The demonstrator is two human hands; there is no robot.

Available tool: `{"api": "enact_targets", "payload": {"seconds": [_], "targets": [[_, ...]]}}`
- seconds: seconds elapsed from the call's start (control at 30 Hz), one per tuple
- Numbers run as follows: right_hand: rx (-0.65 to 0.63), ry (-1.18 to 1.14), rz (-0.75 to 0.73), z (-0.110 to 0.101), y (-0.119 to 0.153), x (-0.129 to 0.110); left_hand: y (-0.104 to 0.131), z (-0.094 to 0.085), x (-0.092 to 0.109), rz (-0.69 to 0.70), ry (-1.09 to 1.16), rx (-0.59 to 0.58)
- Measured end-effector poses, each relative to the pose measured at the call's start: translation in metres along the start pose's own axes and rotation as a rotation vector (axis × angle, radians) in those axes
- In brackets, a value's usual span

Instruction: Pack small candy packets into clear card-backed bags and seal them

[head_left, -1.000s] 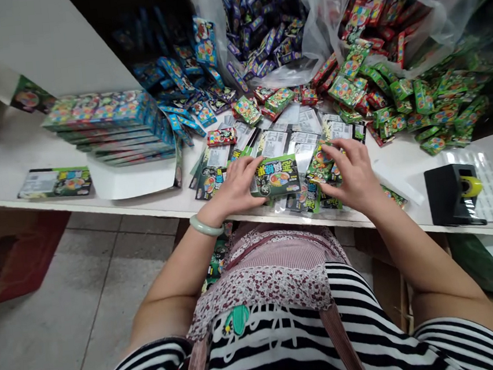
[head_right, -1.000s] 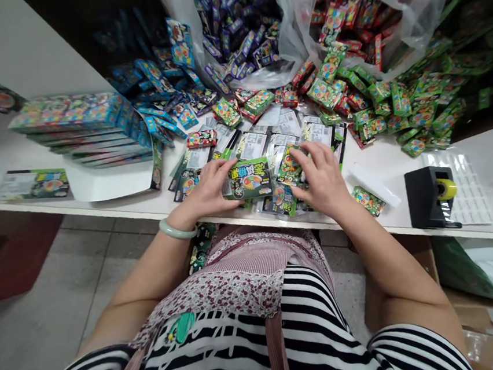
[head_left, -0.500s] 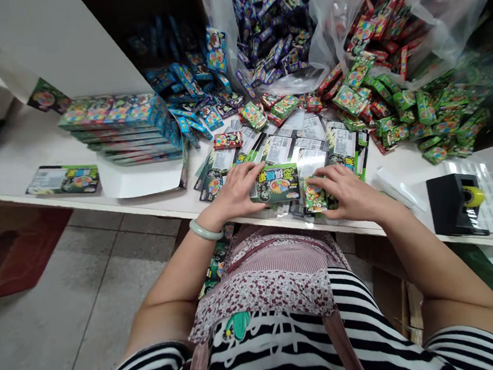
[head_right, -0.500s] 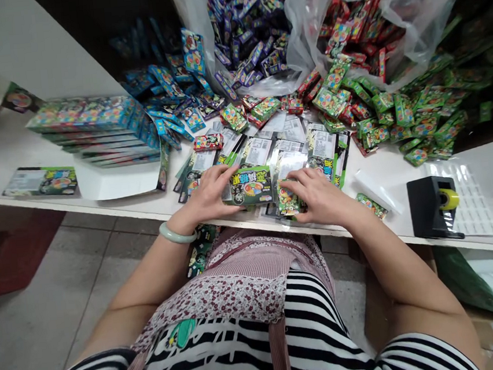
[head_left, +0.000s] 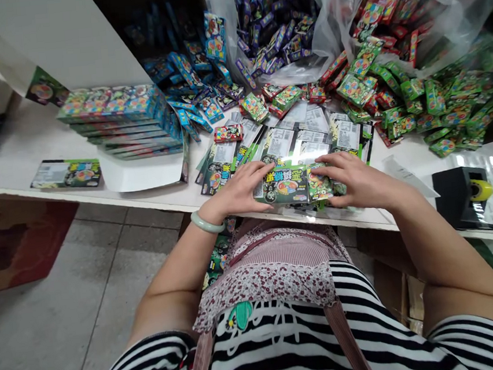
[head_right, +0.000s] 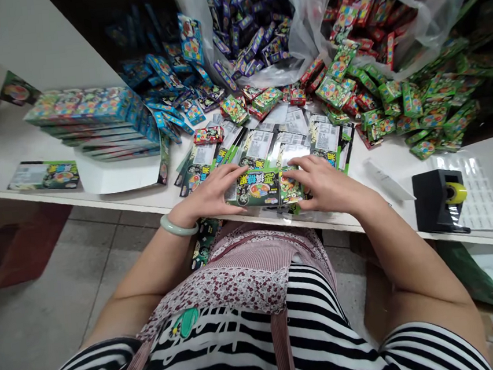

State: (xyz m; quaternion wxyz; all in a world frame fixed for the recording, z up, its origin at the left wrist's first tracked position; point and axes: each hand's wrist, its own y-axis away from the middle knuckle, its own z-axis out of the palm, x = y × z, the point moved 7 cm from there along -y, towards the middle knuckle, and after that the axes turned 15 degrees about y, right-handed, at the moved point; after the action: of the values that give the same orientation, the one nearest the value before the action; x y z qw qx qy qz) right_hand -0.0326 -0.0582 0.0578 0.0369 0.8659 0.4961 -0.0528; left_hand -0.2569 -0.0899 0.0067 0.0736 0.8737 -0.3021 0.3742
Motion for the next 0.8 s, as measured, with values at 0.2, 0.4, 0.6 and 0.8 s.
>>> {"api": "enact_targets", "payload": {"seconds": [0.2,0.4,0.6,0.8], "targets": [[0.017,-0.056,-0.024,0.003,0.0,0.004,-0.005,0.0,0.001,0.025,0.028,-0.014],[0.033,-0.125,-0.034,-0.003,0.0,0.012,-0.006,-0.002,-0.002,0.02,0.072,-0.021],[0.135,-0.061,0.063,-0.014,0.002,0.011,-0.002,-0.01,-0.009,0.007,0.067,0.079],[0.242,0.026,0.156,-0.02,0.009,0.01,0.001,-0.012,-0.013,-0.002,0.05,0.125]]}}
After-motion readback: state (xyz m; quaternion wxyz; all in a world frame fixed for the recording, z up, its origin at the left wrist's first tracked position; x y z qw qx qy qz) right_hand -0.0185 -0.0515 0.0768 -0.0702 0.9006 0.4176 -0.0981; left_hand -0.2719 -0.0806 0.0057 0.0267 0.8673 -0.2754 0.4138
